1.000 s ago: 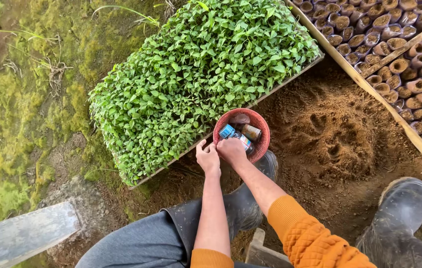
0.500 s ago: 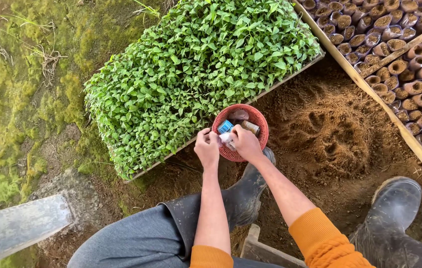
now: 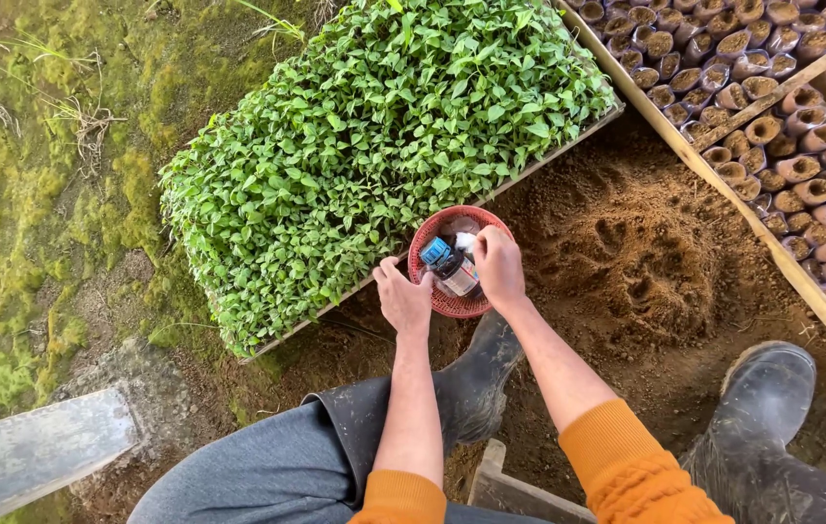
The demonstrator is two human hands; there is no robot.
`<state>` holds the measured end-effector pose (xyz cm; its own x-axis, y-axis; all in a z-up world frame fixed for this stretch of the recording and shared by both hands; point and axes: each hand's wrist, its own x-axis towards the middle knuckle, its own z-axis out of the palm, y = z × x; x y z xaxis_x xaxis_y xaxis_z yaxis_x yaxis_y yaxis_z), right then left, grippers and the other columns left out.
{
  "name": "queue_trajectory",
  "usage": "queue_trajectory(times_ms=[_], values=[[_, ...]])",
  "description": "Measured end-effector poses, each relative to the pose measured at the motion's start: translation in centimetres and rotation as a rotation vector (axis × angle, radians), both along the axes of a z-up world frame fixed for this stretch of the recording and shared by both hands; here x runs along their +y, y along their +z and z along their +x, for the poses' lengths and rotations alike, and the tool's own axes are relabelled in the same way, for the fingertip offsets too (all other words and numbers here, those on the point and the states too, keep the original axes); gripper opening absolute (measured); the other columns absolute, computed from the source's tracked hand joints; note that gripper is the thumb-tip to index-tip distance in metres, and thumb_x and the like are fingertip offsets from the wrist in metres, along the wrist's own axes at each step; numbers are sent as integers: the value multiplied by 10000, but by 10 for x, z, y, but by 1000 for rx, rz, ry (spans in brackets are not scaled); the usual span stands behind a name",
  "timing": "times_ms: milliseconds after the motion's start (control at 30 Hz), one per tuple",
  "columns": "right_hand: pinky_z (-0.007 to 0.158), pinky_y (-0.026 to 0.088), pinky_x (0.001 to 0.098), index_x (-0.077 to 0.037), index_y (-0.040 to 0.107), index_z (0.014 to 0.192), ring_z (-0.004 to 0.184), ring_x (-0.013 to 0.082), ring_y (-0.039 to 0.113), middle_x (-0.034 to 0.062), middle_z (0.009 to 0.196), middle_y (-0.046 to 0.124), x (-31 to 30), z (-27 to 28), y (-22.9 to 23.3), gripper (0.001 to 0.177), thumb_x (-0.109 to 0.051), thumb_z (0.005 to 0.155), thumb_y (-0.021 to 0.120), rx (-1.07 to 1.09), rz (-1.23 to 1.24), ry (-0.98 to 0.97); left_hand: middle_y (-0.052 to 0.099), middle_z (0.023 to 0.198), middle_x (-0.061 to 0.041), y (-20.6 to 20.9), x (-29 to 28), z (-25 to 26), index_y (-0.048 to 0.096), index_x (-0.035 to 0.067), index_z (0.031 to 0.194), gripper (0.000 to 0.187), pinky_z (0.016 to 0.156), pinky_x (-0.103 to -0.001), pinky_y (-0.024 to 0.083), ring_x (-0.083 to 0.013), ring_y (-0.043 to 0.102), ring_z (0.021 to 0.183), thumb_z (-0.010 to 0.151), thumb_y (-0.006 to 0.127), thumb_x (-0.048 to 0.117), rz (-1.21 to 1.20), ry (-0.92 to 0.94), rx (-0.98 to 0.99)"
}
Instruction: The person fills small plastic seedling pots with soil from a pile on the ground. They scoop soil with their hands, pack it into the pots, and place the filled pots into a wooden tray. The person also handles a small container from a red basket.
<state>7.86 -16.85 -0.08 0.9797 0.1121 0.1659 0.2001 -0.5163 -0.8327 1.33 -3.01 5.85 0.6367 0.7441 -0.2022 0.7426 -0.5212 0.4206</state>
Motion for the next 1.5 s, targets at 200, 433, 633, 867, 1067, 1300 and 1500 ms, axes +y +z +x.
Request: queue_trajectory(times_ms=[200, 433, 633, 867, 1067, 1300, 1500], values=[[745, 567, 382, -166, 591, 917, 897, 266, 687, 36, 901, 643, 25, 16, -40, 99, -207, 1006, 578, -71, -268, 166, 684, 905, -42, -37, 8, -10, 664, 165, 1003, 170, 804, -492, 586, -346, 720, 912, 838, 699, 178, 76, -23, -95], [724, 604, 417, -287, 703, 1053, 856, 273, 711, 37, 822, 688, 31, 24, -30, 249, -161, 983, 500, 56, -494, 334, 604, 1055, -35, -24, -5, -11, 606, 198, 1040, 208, 767, -513, 615, -393, 726, 878, 881, 628, 66, 85, -69, -150], [774, 614, 436, -313, 743, 996, 897, 293, 729, 23, 876, 748, 20, 45, -32, 294, -154, 952, 499, 201, -465, 395, 488, 1392, -159, -30, -14, -15, 713, 84, 1137, 291, 872, -522, 606, -410, 621, 1172, 866, 605, 82, 122, -176, -128], [790, 598, 452, -242, 712, 942, 906, 305, 718, -3, 888, 751, -24, 34, 32, 196, -166, 920, 533, 241, -157, 197, 618, 1293, -111, -69, -1, -15, 754, 81, 938, 153, 874, -482, 595, -359, 659, 1120, 919, 607, 121, 83, -162, -81], [764, 589, 392, -201, 758, 1015, 829, 243, 738, 45, 898, 773, -77, 14, 40, 198, -147, 877, 626, 365, 87, 85, 628, 1316, -30, -43, 1, 0, 745, 185, 837, 110, 911, -517, 512, -300, 582, 1229, 900, 674, 243, 137, -167, 64], [722, 526, 307, -116, 718, 1208, 740, 133, 664, 96, 1041, 770, -118, 3, 70, 289, -248, 957, 666, 692, 361, 53, 784, 935, 1, 16, -27, 62, 803, 295, 940, 144, 819, -361, 572, -195, 735, 960, 797, 799, 307, -449, -312, 18], [769, 517, 220, -135, 727, 1151, 811, 54, 615, 13, 938, 743, -161, -6, 125, 202, -213, 965, 733, 470, 559, -143, 762, 818, -44, 52, -153, 89, 781, 81, 980, 146, 683, -242, 589, -60, 654, 727, 853, 826, 137, -1145, -372, -359]])
